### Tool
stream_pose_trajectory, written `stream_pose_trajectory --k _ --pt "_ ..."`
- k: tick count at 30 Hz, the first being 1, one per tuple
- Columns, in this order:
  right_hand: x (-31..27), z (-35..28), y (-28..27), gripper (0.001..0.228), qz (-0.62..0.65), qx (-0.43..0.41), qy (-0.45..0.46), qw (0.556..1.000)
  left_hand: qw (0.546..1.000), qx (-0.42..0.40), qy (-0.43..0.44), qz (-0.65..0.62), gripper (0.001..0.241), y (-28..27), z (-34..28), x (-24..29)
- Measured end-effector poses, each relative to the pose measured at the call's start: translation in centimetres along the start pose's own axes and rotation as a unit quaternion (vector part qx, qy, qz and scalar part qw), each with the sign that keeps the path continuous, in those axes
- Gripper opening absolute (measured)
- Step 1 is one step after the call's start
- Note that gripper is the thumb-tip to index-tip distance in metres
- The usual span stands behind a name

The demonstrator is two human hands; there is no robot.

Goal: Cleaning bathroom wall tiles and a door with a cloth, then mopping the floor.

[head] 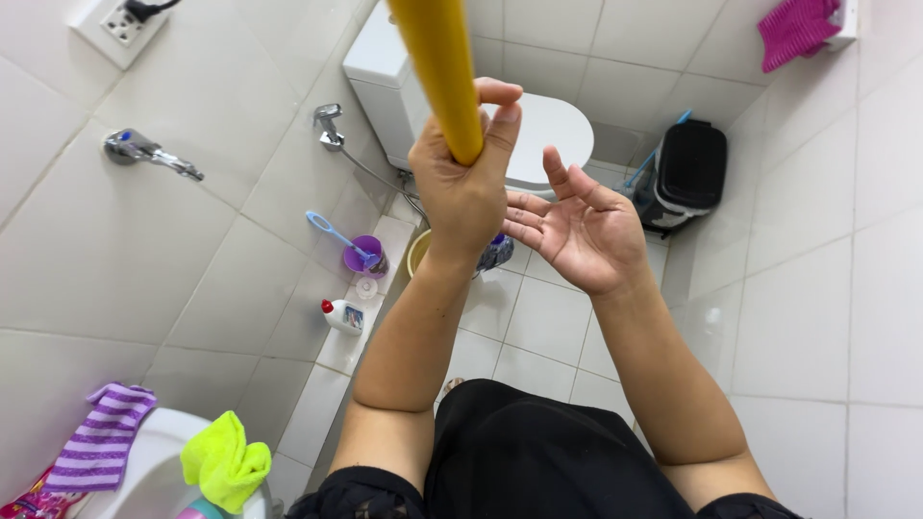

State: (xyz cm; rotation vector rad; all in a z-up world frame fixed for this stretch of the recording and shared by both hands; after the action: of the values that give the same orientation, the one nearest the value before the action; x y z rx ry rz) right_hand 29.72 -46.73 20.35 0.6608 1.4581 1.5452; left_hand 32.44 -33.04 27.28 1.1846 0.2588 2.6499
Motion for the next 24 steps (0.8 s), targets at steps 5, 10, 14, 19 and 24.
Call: stream_pose_trajectory --k 5,10,14,19,24 --pt "-3.4 -2.6 -4.5 0.033 -0.042 0.055 -0.032 0.997 0.999 -0.002 -0.037 -0.023 0.005 3.3 -2.4 -5.0" --pt "-6.3 -5.4 -17.5 0.029 -0.011 0.148 -0.050 0.988 0.994 -0.024 -0.107 0.022 0.010 5.4 -10.0 -17.3" --pt "-6.4 -10.2 -31.2 0.034 -0.068 0.380 -0.083 0.919 0.939 -0.114 -0.323 0.032 0.016 6.1 -20.7 -27.7" --pt "-4.2 -16.8 -46.5 0.034 -0.059 0.386 -0.103 0.915 0.940 -0.148 -0.147 0.271 0.011 6.4 -23.0 -22.8" --pt "-0.4 -14.9 -38.2 0.032 -0.041 0.464 -0.052 0.883 0.967 -0.106 -0.164 0.161 0.015 6.2 -18.6 -15.0"
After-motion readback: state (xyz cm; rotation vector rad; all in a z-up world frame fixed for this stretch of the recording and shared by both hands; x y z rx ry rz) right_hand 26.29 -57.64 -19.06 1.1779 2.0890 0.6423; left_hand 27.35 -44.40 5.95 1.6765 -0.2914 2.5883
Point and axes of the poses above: each hand's wrist, its own z-axis towards the middle knuckle, its own y-axis out of the palm, x = y × z, the point moved 4 cm from there along z, towards the middle knuckle, and after that the axes turned 4 degrees about -x, right-handed, at the moved point
